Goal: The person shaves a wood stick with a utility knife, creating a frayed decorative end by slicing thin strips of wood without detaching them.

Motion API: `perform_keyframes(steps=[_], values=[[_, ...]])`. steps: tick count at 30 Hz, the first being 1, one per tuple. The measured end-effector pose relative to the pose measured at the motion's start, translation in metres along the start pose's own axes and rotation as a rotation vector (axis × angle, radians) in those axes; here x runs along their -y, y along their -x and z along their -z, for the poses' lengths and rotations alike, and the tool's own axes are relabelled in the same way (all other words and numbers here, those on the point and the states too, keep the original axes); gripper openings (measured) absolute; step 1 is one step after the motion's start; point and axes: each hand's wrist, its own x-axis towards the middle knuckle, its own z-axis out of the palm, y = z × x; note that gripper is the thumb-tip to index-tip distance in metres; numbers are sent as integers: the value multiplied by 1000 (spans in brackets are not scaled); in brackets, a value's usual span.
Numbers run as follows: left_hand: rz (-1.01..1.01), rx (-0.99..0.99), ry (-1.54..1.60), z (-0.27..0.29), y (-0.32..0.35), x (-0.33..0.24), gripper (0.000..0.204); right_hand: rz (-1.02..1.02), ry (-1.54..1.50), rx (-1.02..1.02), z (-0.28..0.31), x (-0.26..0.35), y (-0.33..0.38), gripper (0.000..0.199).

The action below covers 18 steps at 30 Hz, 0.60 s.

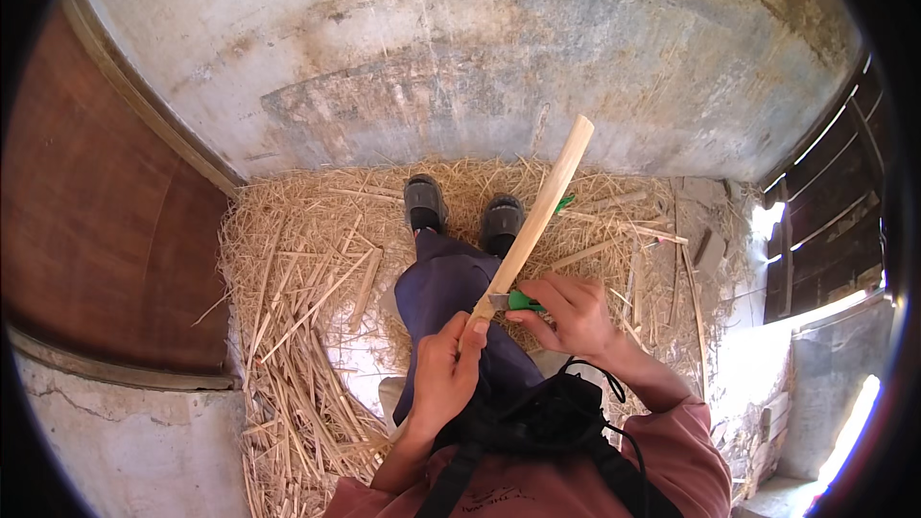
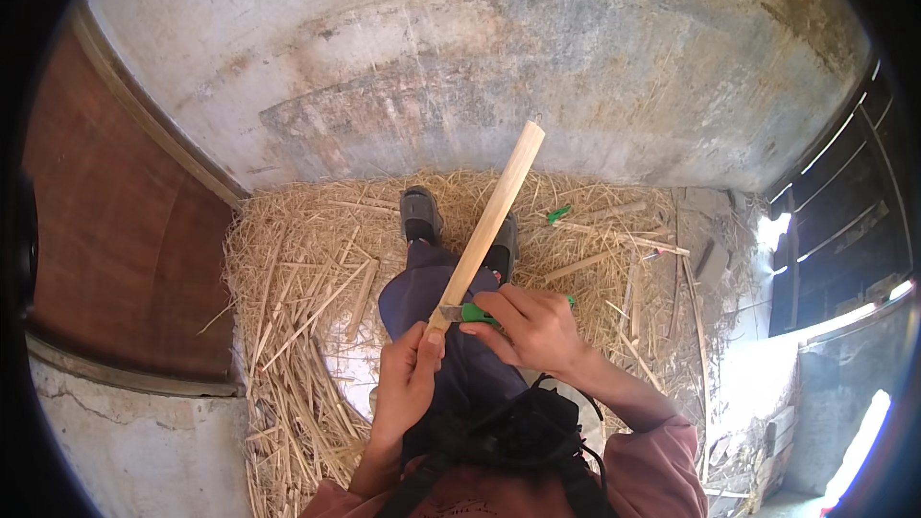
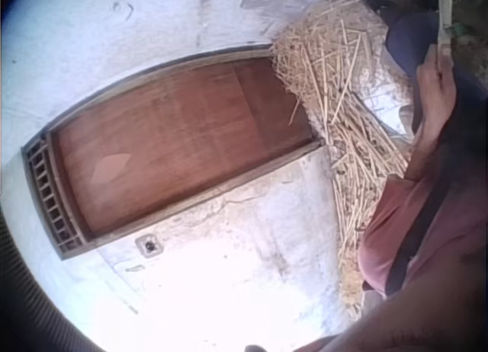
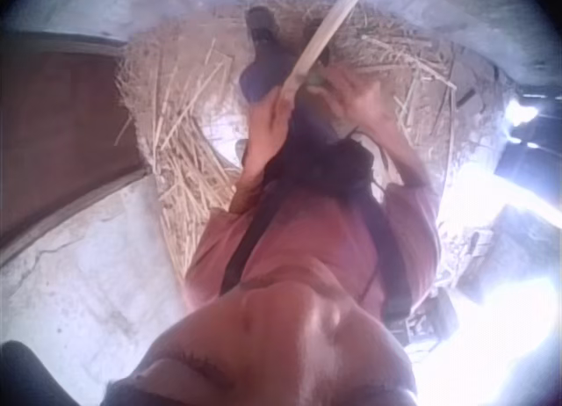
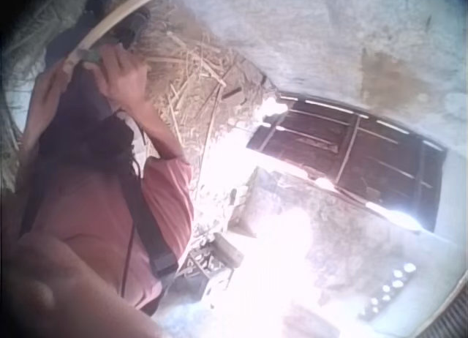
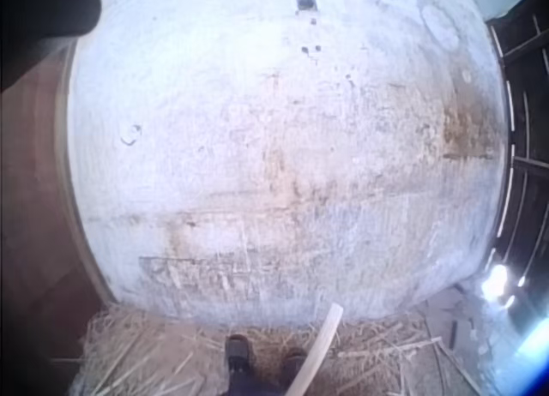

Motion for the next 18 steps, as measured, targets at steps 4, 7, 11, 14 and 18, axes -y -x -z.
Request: perform_keyframes(steps=[4, 7, 11, 14, 18], values=[[56, 48, 19, 3, 3, 0, 39, -54, -6, -40, 5, -6, -4, 32], [61, 53, 47, 3, 5, 9, 39, -109, -24, -95, 9, -17, -11, 30], [77, 51, 4, 6, 4, 9, 39, -122, -5, -93, 14, -23, -18, 27], [74, 64, -30, 8, 13, 15, 40, -229, 41, -210, 18, -46, -16, 26], [147, 121, -78, 18, 28, 13, 40, -508, 124, -232, 52, -73, -25, 25]])
